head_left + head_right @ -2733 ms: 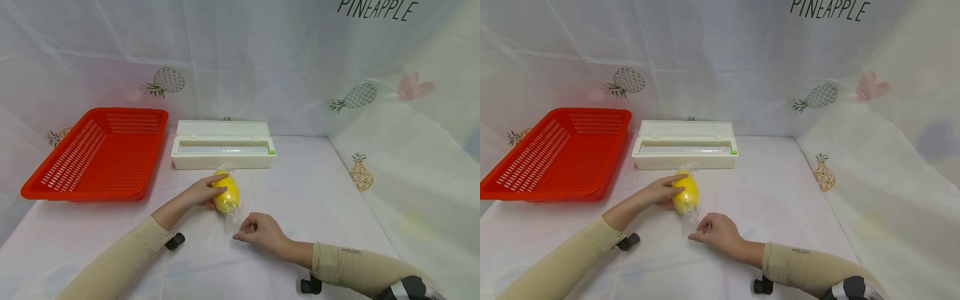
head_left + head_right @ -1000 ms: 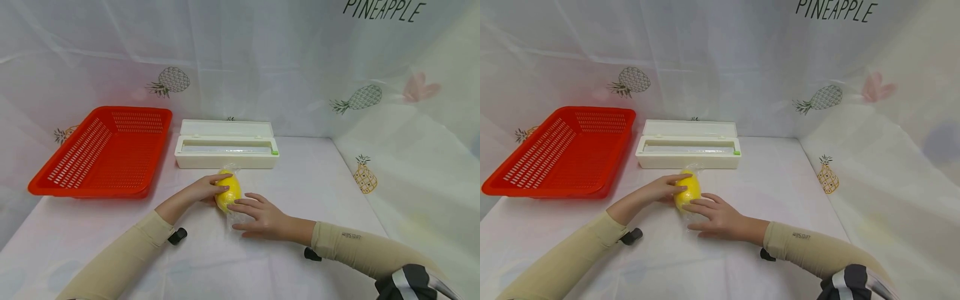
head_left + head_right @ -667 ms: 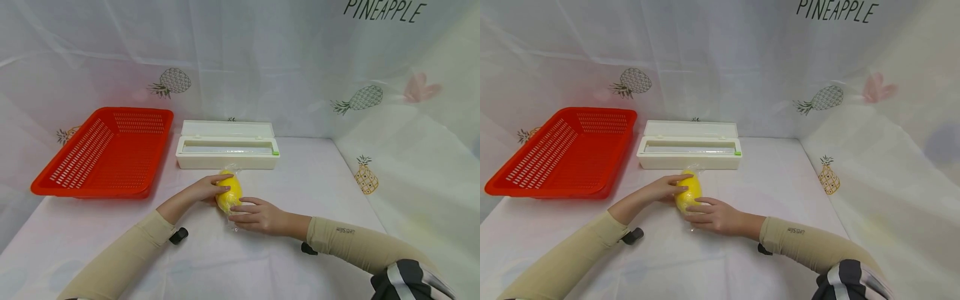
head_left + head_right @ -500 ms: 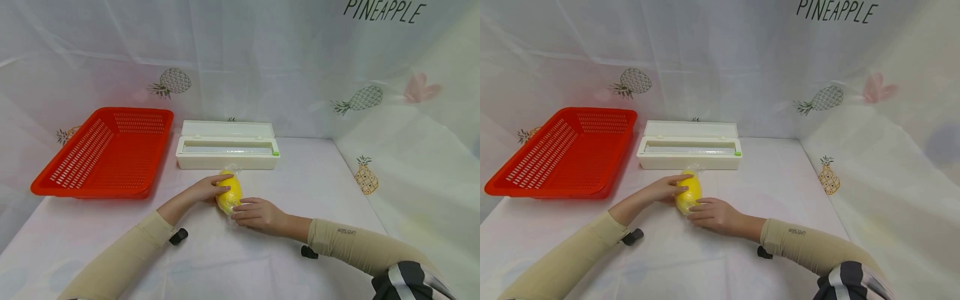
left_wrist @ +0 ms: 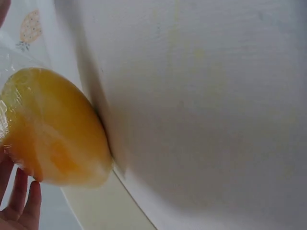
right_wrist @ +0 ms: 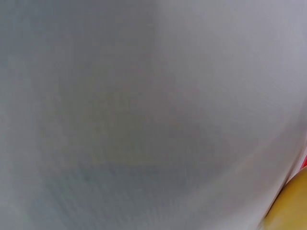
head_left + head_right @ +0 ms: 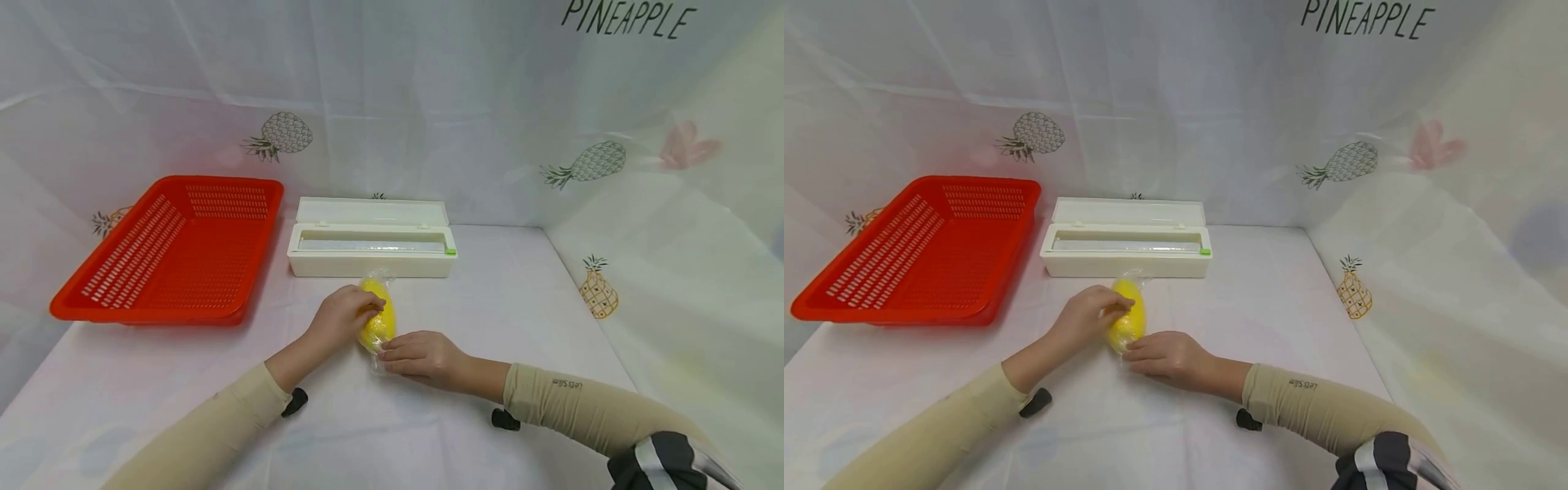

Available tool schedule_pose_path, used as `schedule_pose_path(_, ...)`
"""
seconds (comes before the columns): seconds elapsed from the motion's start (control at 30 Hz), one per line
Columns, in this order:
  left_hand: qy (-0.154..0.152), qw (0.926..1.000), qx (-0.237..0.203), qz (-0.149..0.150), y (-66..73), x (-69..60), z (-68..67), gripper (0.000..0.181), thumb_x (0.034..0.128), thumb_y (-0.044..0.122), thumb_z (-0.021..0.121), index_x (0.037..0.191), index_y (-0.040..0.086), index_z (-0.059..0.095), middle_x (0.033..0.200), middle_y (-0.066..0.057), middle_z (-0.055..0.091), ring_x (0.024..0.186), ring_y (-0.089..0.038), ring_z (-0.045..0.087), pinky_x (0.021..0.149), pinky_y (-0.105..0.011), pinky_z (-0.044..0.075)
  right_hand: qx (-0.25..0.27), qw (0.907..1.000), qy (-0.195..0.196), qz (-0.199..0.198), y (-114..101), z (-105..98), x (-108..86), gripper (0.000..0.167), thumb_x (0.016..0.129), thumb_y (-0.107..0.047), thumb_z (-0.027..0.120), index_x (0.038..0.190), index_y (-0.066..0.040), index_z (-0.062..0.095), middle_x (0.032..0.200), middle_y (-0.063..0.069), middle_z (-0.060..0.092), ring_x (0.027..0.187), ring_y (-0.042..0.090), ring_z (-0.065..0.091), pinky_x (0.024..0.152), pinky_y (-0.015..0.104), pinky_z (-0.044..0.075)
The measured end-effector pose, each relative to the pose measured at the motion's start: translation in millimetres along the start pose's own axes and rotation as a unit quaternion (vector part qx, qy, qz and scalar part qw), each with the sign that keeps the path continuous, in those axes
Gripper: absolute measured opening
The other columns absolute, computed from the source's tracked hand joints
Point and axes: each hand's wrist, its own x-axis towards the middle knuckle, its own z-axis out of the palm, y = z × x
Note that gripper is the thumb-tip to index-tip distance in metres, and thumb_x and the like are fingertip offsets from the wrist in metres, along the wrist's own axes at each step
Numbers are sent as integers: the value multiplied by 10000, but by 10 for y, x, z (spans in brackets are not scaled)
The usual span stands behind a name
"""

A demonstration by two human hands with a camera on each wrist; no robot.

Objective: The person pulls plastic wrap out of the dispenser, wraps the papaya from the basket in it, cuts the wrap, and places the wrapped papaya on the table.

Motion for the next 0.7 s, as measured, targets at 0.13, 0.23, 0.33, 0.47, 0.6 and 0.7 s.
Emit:
schedule_pose_path(0.13,-257,9987,442,63,3,-44,-17,163,898,104,659,1014,184,739,1015,58,712,988,-181,628,827,-337,515,-53,9999,109,102,-25,-11,4,155,886,-101,723,1036,-63,718,1114,69,703,1055,204,654,933,309,500)
schedule_pose_path(0.23,-557,9969,507,229,-1,-87,-52,224,865,87,604,1042,180,705,1142,56,685,1070,-178,612,883,-346,500,-140,9992,91,353,-39,-29,-4,203,897,-124,710,1085,-54,674,1117,67,683,1037,208,638,927,318,504)
schedule_pose_path(0.33,-871,9944,386,459,-6,-139,-91,220,832,102,610,1039,166,651,1264,27,613,1067,-188,609,871,-350,507,-226,9982,1,553,-44,-51,-9,244,882,-138,730,1104,-50,684,1101,74,669,1018,205,628,924,326,504)
schedule_pose_path(0.47,-1309,9891,-148,666,-17,-187,-132,215,807,180,681,994,160,578,1347,-31,508,1094,-212,582,866,-354,509,-342,9978,12,566,-38,-68,-21,174,847,-108,767,1008,-49,736,1060,70,686,999,211,643,921,334,510)
schedule_pose_path(0.6,-1767,9795,-718,643,-22,-198,-161,320,782,330,786,940,166,560,1455,-37,418,1354,-248,385,1080,-465,349,-329,9967,55,745,-44,-70,-36,201,779,-77,823,962,-42,749,1052,65,705,1007,212,657,913,328,515)
schedule_pose_path(0.7,-1961,9746,-845,670,-23,-191,-160,422,724,426,847,907,166,568,1509,-27,360,1447,-256,214,1131,-577,165,-281,9950,180,938,-45,-62,-45,240,756,-53,831,974,-16,739,1061,90,710,1016,223,666,902,336,521)
